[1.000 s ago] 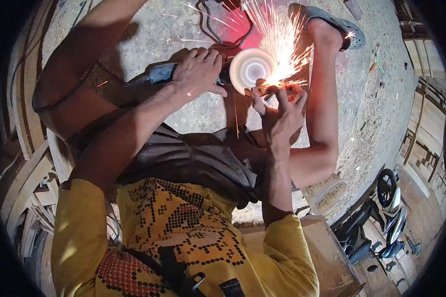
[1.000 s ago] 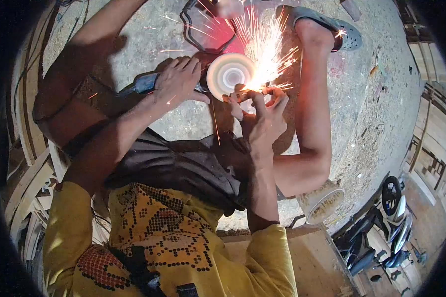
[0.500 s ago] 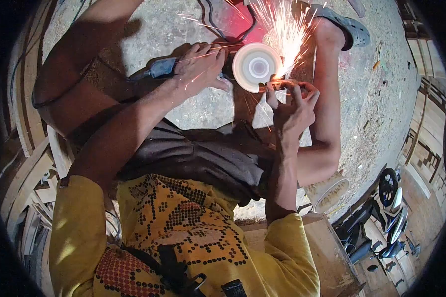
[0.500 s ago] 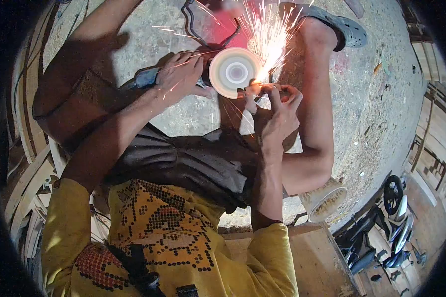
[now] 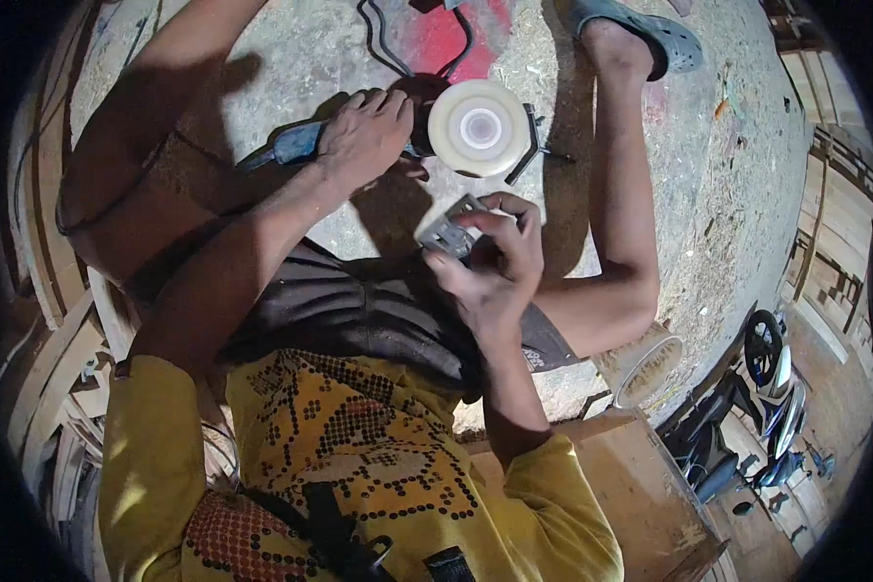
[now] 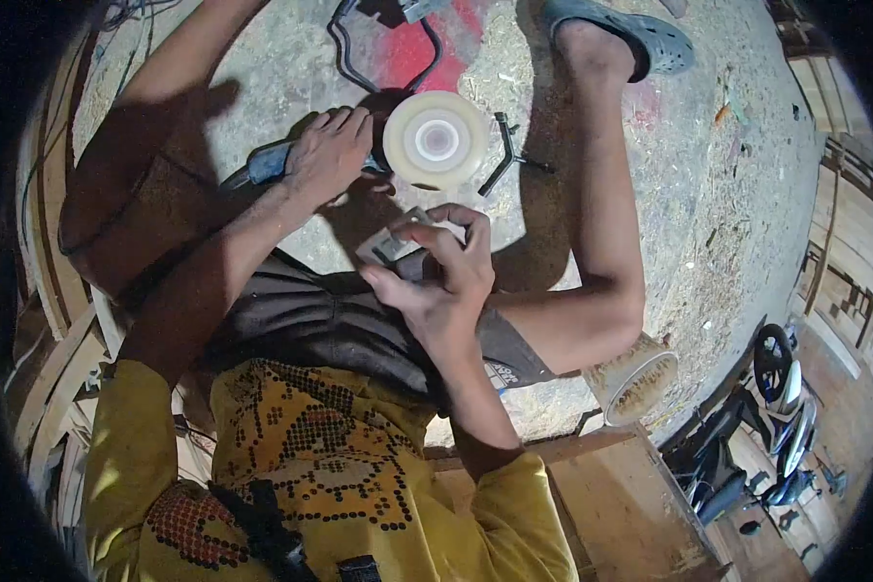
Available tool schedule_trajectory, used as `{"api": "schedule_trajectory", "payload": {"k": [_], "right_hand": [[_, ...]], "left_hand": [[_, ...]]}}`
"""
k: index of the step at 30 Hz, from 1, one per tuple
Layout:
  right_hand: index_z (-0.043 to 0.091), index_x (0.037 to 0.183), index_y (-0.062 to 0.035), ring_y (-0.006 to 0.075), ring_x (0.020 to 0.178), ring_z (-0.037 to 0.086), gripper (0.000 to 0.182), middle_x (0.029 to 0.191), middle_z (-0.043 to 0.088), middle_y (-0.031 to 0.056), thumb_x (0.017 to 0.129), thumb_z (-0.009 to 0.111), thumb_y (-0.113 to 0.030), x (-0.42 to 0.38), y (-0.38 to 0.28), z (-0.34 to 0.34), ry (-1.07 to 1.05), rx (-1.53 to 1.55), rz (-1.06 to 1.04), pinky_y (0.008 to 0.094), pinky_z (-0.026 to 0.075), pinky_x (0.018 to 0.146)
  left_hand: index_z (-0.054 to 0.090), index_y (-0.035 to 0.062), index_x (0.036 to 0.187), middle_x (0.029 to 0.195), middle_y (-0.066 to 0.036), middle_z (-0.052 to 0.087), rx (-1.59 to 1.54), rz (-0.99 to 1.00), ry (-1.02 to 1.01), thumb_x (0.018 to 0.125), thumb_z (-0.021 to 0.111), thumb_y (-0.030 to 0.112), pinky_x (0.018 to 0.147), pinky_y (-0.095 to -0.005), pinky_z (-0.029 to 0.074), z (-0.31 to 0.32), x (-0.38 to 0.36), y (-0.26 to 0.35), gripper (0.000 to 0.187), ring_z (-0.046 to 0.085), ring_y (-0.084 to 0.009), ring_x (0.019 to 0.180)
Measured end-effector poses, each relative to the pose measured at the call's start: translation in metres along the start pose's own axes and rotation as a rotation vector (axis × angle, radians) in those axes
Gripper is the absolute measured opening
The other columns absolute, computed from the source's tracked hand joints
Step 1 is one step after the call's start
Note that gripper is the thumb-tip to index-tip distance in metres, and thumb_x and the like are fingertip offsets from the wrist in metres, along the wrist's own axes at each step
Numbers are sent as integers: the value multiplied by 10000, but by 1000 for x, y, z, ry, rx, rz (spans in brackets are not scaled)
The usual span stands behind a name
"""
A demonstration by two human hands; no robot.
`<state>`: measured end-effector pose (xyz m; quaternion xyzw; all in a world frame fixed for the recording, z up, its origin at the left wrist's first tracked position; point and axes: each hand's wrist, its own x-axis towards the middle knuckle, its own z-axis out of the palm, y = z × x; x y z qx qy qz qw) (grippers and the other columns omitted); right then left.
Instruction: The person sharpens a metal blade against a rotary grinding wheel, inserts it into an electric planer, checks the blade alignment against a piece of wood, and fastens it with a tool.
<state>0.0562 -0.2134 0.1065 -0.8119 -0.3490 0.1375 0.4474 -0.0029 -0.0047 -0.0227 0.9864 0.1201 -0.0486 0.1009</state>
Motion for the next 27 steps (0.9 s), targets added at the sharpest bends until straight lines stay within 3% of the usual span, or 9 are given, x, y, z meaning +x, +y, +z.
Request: {"api": "schedule_trajectory", "payload": {"k": [4,6,8,9,12,17,20,23,27], "right_hand": [[657,1112,-57,154,851,579,497,1133,621,99,864,816,-457,-5,-6,-28,74,795,497,252,456,719],[571,1179,-135,97,535,405,651,1211,651,100,936,580,-739,0,-20,-40,135,1240,668,242,348,486],[581,1240,-186,91,540,412,701,1248,656,102,932,486,-809,4,-23,-47,196,1440,808,221,354,472],[593,1312,-231,70,538,405,711,1267,656,122,932,470,-819,1,-16,-46,126,1572,709,209,358,467],[593,1373,-251,70,525,405,724,1268,651,158,932,479,-814,4,-15,-42,4,1835,604,206,366,471],[592,1459,-218,41,527,416,793,1305,501,173,917,539,-796,11,-24,-29,-106,2037,482,227,416,557],[572,1457,-211,36,530,418,818,1328,526,187,899,551,-809,13,-31,-23,-114,2060,448,227,412,552],[541,1434,-207,41,526,415,816,1378,552,226,888,562,-813,13,-34,-19,-109,2056,431,227,412,554],[525,1424,-193,58,542,435,789,1341,539,206,895,607,-773,12,-36,-15,-122,2092,477,232,406,554]], "left_hand": [[628,-23,1202,1221,-166,611,-92,64,110,799,804,289,1008,-460,486,-5,-5,-2,539,604,-315,1183],[597,-50,1264,1238,-173,595,15,57,-34,762,846,427,1039,-486,469,-15,-3,1,736,586,-328,1210],[583,-54,1278,1247,-193,613,-115,-22,-99,684,874,492,1019,-462,454,-19,-1,4,857,577,-340,1193],[564,-62,1313,1342,-208,585,-182,-77,-279,658,890,425,1066,-463,430,-33,5,6,879,552,-347,1256],[558,-45,1330,1419,-213,549,-397,-125,-83,632,887,406,1111,-481,401,-10,-6,-4,894,521,-365,1313],[543,-9,1369,1449,-211,539,-59,65,-52,725,785,254,1120,-489,398,-8,-10,-5,737,499,-372,1351],[551,-15,1356,1406,-204,567,-76,50,-240,772,680,192,1081,-474,430,-5,2,-6,633,529,-340,1325],[611,-20,1184,1098,-151,630,-49,75,154,816,582,194,890,-436,497,18,-3,-9,426,626,-311,1056],[620,23,1090,1039,-124,624,-71,66,119,815,572,173,843,-414,502,3,-2,-3,317,630,-297,1015]]}}
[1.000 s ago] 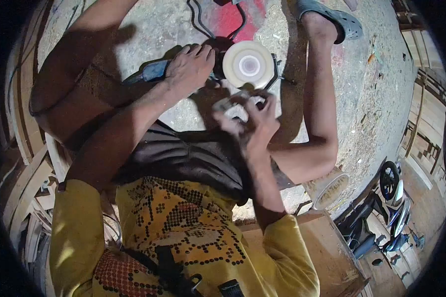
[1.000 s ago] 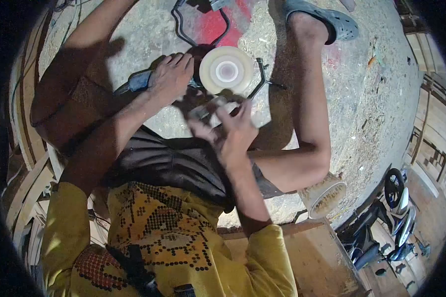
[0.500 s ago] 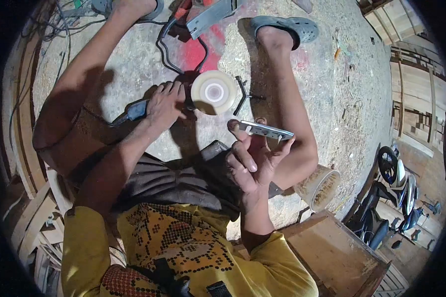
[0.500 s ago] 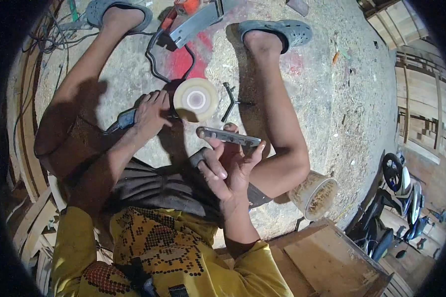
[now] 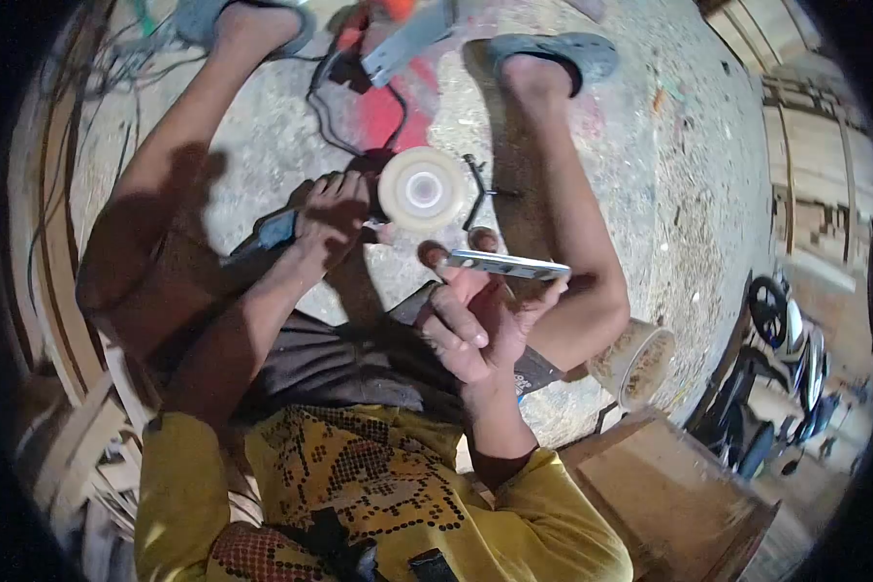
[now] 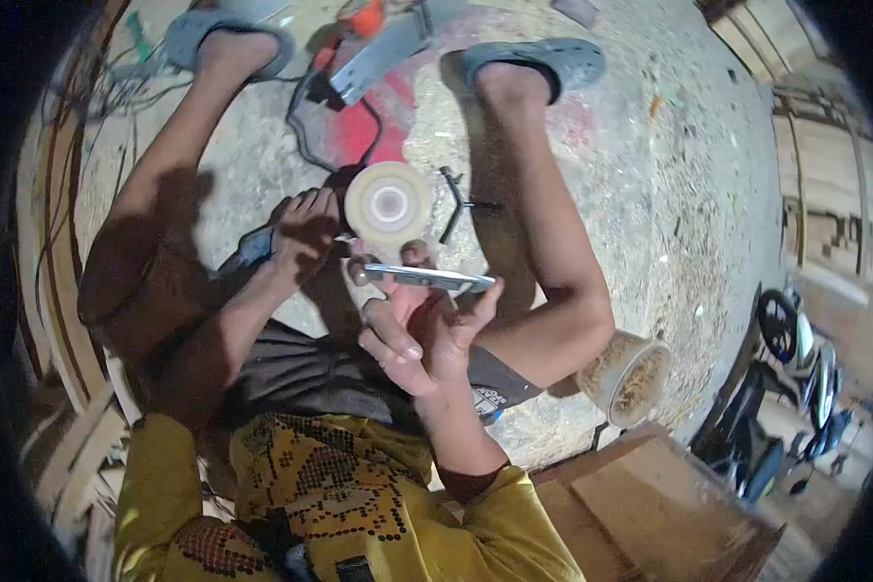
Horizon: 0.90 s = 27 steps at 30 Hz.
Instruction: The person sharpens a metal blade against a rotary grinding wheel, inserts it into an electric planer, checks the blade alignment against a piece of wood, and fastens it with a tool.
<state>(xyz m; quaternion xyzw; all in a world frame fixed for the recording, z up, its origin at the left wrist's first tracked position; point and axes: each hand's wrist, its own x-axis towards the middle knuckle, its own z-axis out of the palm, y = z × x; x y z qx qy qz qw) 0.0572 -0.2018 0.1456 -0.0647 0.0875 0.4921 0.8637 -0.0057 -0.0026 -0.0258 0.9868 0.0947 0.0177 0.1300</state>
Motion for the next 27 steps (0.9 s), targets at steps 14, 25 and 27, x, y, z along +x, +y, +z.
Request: {"api": "schedule_trajectory", "payload": {"k": [14,25,27], "right_hand": [[597,1204,-163,124,628,455,452,1181,620,104,941,709,-513,5,-35,-29,208,-673,-214,261,419,572],[764,1090,-140,381,1112,672,443,1255,608,195,701,936,-263,37,-52,-70,329,-2575,-549,443,570,868],[761,1089,-180,352,1120,663,441,1262,603,158,708,934,-320,37,-50,-66,338,-2628,-526,428,572,842]], "left_hand": [[556,-50,1340,1347,-185,581,117,-8,-252,787,802,319,1058,-462,442,-8,-1,5,709,575,-314,1262],[572,-83,1334,1269,-176,609,-83,-49,-290,698,767,708,1048,-470,437,-23,8,11,1034,573,-321,1260],[584,-88,1310,1224,-175,612,-65,-61,-197,693,762,718,1037,-468,441,-22,3,10,1031,586,-320,1230]]}}
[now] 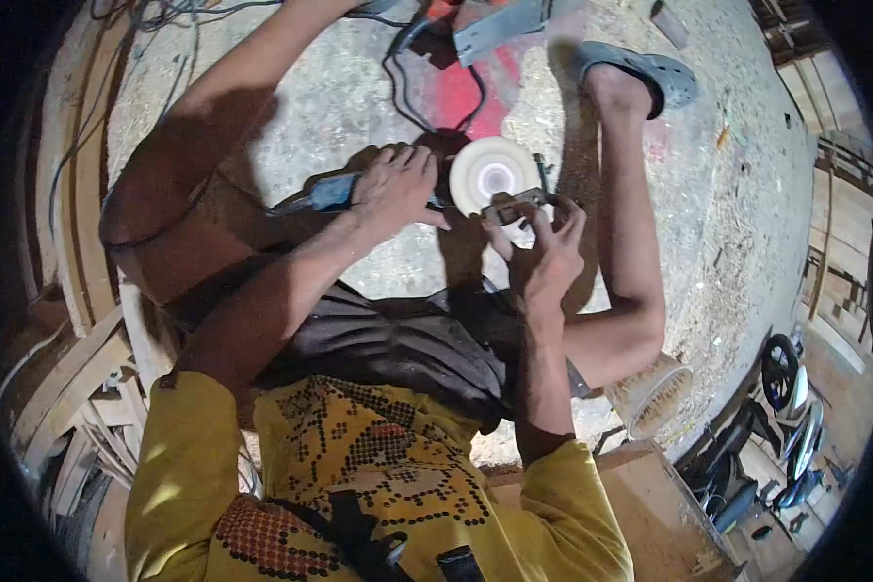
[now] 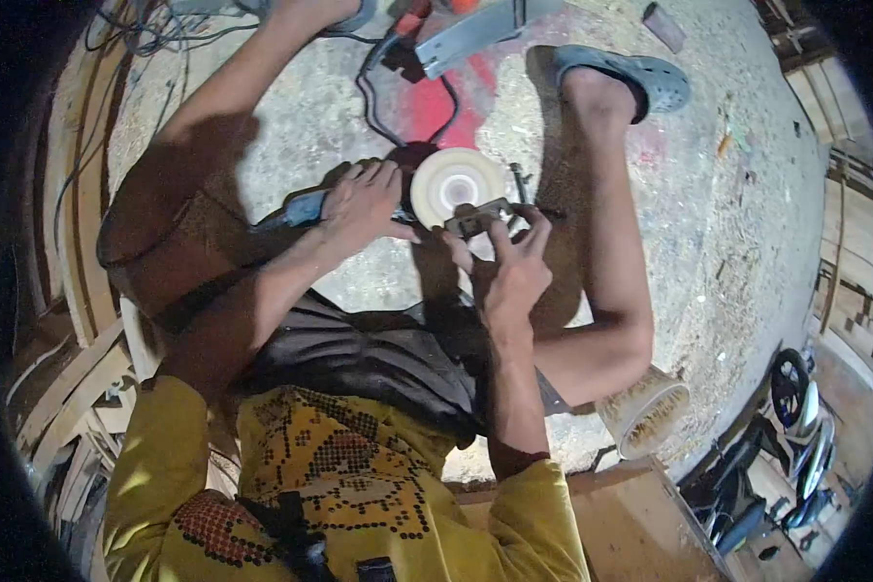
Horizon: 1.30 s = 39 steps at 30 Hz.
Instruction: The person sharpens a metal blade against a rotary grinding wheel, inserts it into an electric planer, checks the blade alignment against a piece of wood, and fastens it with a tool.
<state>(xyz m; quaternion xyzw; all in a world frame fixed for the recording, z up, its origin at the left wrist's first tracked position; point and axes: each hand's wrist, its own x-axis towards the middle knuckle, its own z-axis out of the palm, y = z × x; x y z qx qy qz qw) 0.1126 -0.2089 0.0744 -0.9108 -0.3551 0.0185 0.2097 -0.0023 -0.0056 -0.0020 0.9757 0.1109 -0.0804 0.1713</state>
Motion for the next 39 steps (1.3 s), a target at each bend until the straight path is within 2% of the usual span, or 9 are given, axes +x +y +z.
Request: {"api": "schedule_trajectory", "payload": {"k": [3,9,13,16,18,22,27,34,39], "right_hand": [[746,1130,-248,344,1022,692,473,1272,585,131,719,901,-424,1,3,5,9,-26,-33,448,587,699],[722,1144,-272,277,890,670,505,1241,570,89,674,903,-233,-3,3,3,-63,-105,-69,400,541,606],[699,1128,-277,273,890,660,500,1248,538,91,673,902,-237,-4,4,6,-30,-128,-125,404,536,608],[755,1077,-250,227,847,609,360,1173,586,42,741,878,-281,-3,-8,1,-50,-62,-29,374,522,618],[757,1079,-250,232,840,606,360,1169,584,41,743,880,-290,-5,-7,2,-56,-75,-30,375,523,623],[760,1074,-246,237,831,609,360,1158,581,41,746,887,-320,-1,-4,1,-26,-89,-28,376,524,638],[709,1113,-301,279,989,653,418,1220,527,62,728,867,-262,-2,8,0,-94,-102,9,432,555,654],[708,1116,-307,268,1015,648,346,1221,533,56,797,800,-210,2,12,-3,-83,-128,6,409,546,657],[724,1089,-284,261,997,653,356,1198,550,59,763,856,-339,4,14,-5,-53,-146,12,414,542,656]], "left_hand": [[588,-87,1303,1220,-174,617,46,15,20,696,768,704,1050,-459,442,-1,0,2,1014,598,-321,1212],[587,-59,1306,1230,-159,622,53,18,-8,719,810,611,1045,-464,458,4,-1,-2,918,596,-311,1222],[576,-58,1320,1220,-159,624,87,39,49,723,823,571,1054,-465,456,-1,0,-1,901,592,-317,1236],[573,-56,1328,1207,-150,625,37,3,-136,721,826,561,1050,-460,457,-6,1,-2,902,593,-311,1237],[584,-47,1307,1182,-132,625,135,71,153,712,831,562,1040,-449,459,5,-5,-4,887,596,-293,1221],[585,-50,1301,1196,-136,621,66,9,-57,702,830,581,1044,-449,457,-4,1,1,904,593,-295,1220],[585,-51,1296,1215,-148,610,25,26,19,710,800,640,1049,-473,451,0,1,-2,931,587,-304,1225],[576,-54,1308,1223,-161,609,59,35,118,725,745,714,1073,-498,433,6,0,-2,979,582,-317,1239],[538,-57,1369,1284,-181,602,-7,-8,-150,727,727,740,1112,-508,414,-14,5,1,1041,570,-330,1286]]}}
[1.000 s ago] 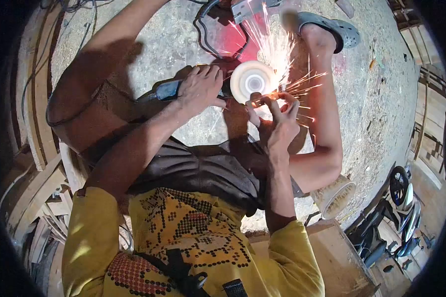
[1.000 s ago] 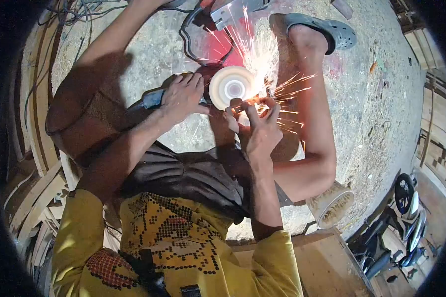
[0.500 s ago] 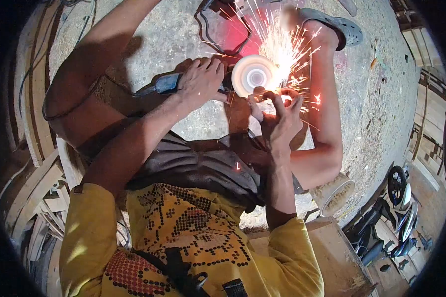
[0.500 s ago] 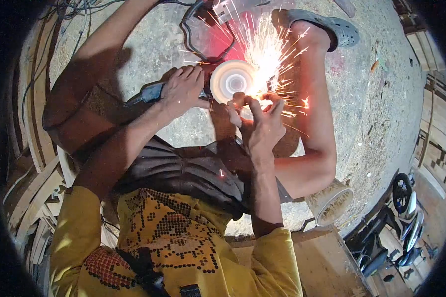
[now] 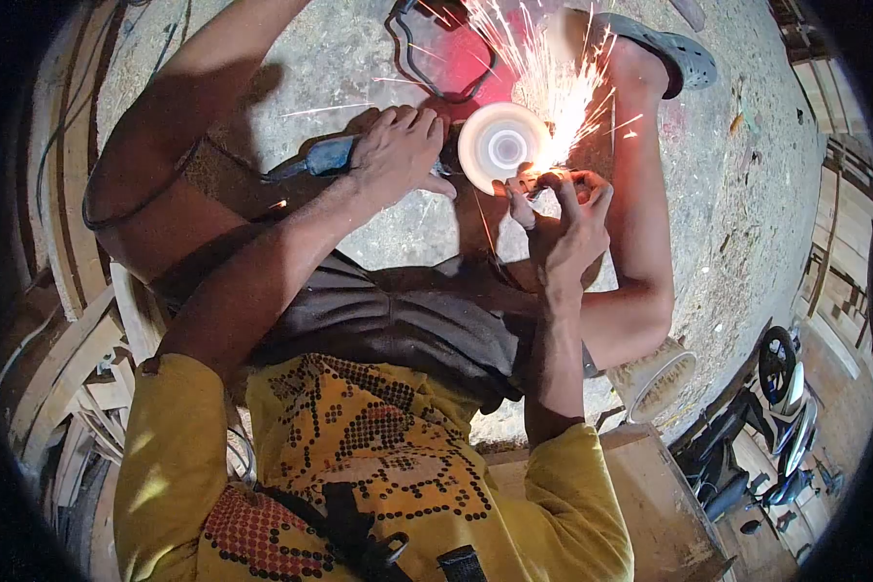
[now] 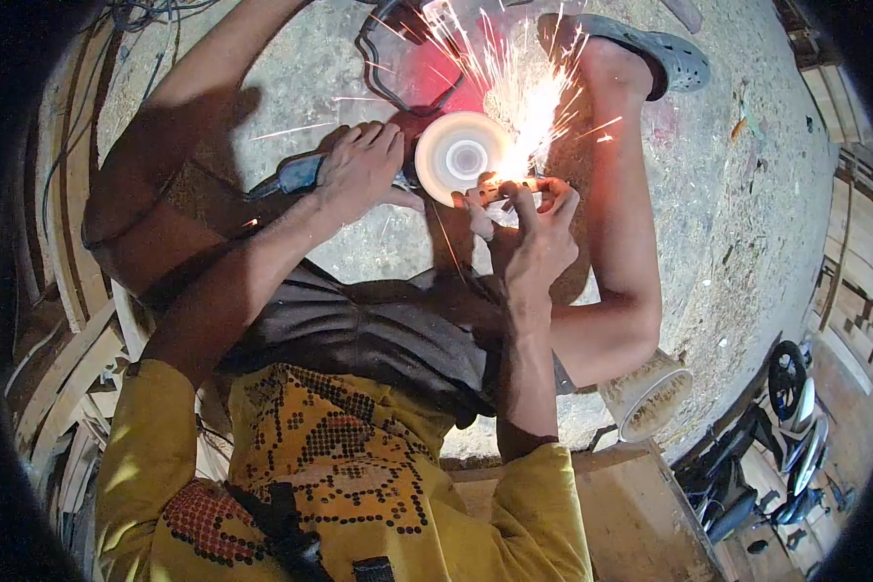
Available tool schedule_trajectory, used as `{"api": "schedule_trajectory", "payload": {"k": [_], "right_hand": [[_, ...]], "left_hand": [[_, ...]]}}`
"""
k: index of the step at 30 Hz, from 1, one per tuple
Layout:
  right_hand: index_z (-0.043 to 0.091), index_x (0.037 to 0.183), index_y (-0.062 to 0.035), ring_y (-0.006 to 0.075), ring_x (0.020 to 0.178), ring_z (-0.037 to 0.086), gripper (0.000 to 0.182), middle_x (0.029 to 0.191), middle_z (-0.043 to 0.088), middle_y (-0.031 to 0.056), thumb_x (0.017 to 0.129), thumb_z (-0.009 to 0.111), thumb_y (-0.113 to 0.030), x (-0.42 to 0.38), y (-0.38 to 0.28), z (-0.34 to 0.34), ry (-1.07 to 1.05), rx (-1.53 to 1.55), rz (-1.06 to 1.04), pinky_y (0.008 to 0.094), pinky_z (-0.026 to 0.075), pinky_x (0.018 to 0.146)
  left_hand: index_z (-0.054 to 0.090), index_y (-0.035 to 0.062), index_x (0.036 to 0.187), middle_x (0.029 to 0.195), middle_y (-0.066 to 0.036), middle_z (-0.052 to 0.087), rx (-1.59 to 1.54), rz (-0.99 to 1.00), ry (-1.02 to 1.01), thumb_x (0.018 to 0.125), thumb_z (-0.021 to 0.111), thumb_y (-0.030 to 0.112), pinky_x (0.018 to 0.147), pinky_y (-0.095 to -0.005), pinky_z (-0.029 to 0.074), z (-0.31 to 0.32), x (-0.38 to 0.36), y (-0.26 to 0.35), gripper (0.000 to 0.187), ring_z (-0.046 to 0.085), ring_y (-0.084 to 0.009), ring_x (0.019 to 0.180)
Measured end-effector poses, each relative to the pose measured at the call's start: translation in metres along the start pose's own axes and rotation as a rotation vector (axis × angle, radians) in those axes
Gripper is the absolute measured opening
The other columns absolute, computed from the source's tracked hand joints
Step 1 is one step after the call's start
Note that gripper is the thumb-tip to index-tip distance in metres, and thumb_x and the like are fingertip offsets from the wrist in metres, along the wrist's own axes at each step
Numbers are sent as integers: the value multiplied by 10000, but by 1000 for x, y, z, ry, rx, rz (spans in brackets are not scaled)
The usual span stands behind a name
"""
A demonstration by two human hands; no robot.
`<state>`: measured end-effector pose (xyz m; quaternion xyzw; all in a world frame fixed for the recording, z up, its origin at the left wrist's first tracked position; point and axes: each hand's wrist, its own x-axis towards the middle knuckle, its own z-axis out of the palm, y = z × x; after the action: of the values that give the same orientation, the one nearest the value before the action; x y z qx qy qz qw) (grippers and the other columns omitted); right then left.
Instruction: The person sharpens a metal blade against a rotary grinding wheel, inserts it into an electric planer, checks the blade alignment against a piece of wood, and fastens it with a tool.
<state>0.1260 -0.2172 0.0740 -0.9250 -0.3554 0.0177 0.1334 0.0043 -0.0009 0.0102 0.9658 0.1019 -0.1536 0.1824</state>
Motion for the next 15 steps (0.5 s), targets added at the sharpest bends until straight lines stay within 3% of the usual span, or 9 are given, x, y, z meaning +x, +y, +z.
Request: {"api": "schedule_trajectory", "payload": {"k": [4,7,13,15], "right_hand": [[740,1039,-260,270,944,669,427,1182,568,68,718,895,-495,1,-1,-1,27,3,35,432,548,664],[735,987,-206,302,988,680,379,1107,601,81,733,910,-427,4,-7,-7,40,14,50,445,577,709],[738,978,-215,282,939,672,356,1105,593,70,739,908,-418,5,3,-4,54,-8,39,446,573,696],[746,994,-217,280,940,674,354,1118,593,72,739,907,-403,4,1,-4,39,-13,54,438,571,699]], "left_hand": [[531,-59,1376,1283,-179,605,-11,0,30,729,718,747,1107,-507,419,10,0,-2,1050,573,-324,1281],[533,-55,1367,1266,-169,613,43,2,89,728,716,749,1097,-506,424,14,0,-2,1044,580,-320,1273],[550,-56,1362,1251,-177,621,76,38,153,744,699,747,1061,-491,450,16,-2,-3,1025,592,-330,1238],[613,-74,1220,1165,-172,627,87,32,220,693,722,735,1018,-431,474,13,-5,-1,972,606,-301,1155]]}}
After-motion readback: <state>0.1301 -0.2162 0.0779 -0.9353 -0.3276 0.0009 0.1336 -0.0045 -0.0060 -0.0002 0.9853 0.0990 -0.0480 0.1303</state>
